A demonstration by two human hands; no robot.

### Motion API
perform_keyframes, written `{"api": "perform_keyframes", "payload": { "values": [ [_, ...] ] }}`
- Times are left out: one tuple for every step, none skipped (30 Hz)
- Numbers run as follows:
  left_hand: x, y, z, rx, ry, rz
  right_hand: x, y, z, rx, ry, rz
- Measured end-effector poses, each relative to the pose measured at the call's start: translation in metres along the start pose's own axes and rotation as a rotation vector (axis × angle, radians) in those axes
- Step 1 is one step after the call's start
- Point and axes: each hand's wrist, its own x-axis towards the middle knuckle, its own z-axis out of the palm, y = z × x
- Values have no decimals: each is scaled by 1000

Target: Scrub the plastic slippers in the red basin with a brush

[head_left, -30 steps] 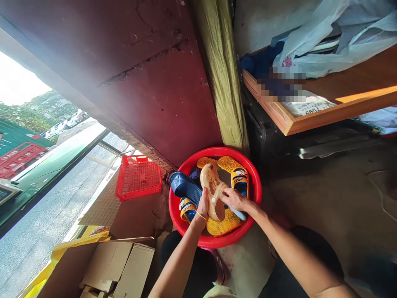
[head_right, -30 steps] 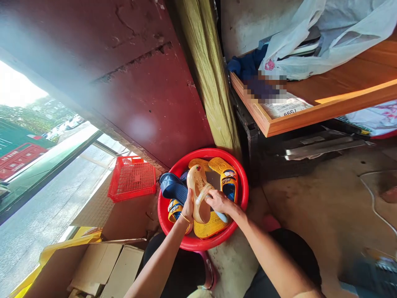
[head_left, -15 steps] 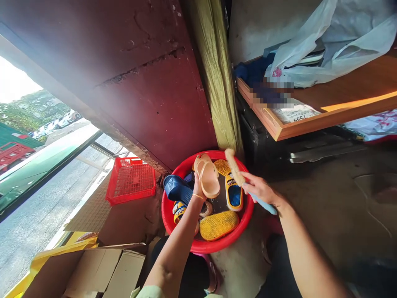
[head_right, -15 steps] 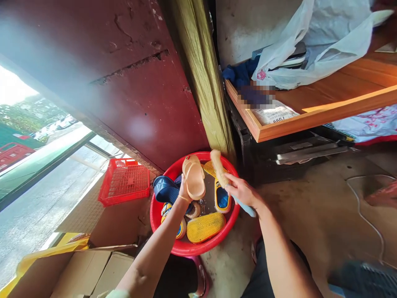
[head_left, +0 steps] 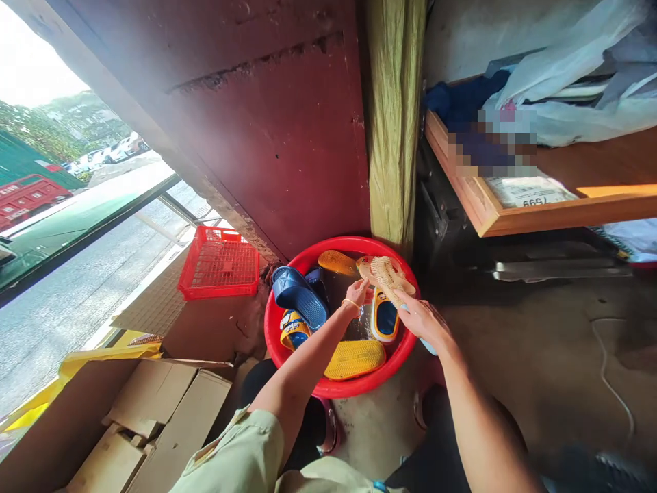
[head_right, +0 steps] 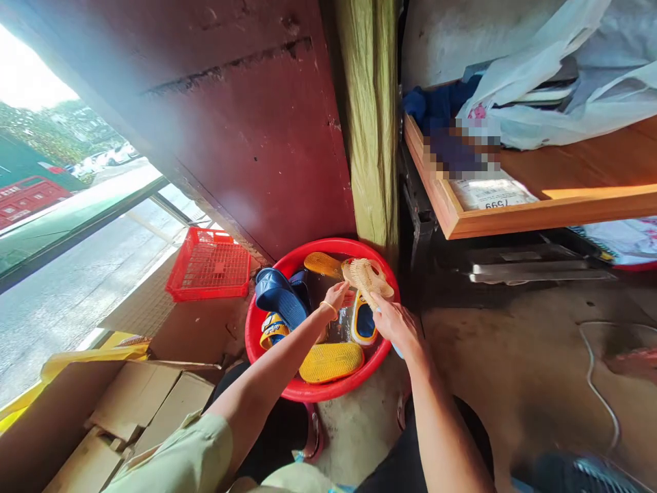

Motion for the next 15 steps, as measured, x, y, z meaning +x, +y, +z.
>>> {"api": "perform_keyframes", "payload": {
  "values": [
    [-10, -5, -16, 28, 5, 26, 1, -3, 1, -31, -11, 16],
    [-22, -10, -34, 87, -14, 90, 2, -6, 1, -54, -13, 31],
    [-35, -15, -53, 161, -49, 162, 3, -9, 2, -72, -11, 42],
    [-49, -21, -71, 246, -126, 208, 5, -11, 3, -85, -7, 51],
    [-63, -26, -89, 334, -218, 238, 7, -13, 3, -98, -4, 58],
    [-75, -31, -104, 423, -314, 259, 8, -14, 5, -109, -3, 62],
    [-87, -36, -116, 510, -403, 277, 10, -15, 6, -120, -3, 66],
    [-96, -42, -125, 604, -468, 295, 10, -16, 8, -129, -2, 69],
    [-103, -47, -129, 699, -493, 324, 11, -17, 10, -138, 0, 71],
    [-108, -52, -130, 789, -495, 349, 11, -17, 12, -146, 4, 67],
    [-111, -57, -128, 873, -486, 368, 11, -17, 14, -153, 8, 59],
    [-112, -60, -124, 938, -459, 384, 11, -17, 15, -160, 14, 50],
    [-112, -63, -118, 987, -434, 392, 11, -17, 17, -168, 20, 43],
    [-112, -64, -113, 1019, -418, 392, 11, -17, 18, -180, 24, 36],
    [-111, -63, -109, 1033, -406, 388, 11, -16, 19, -194, 25, 32]
  ]
}}
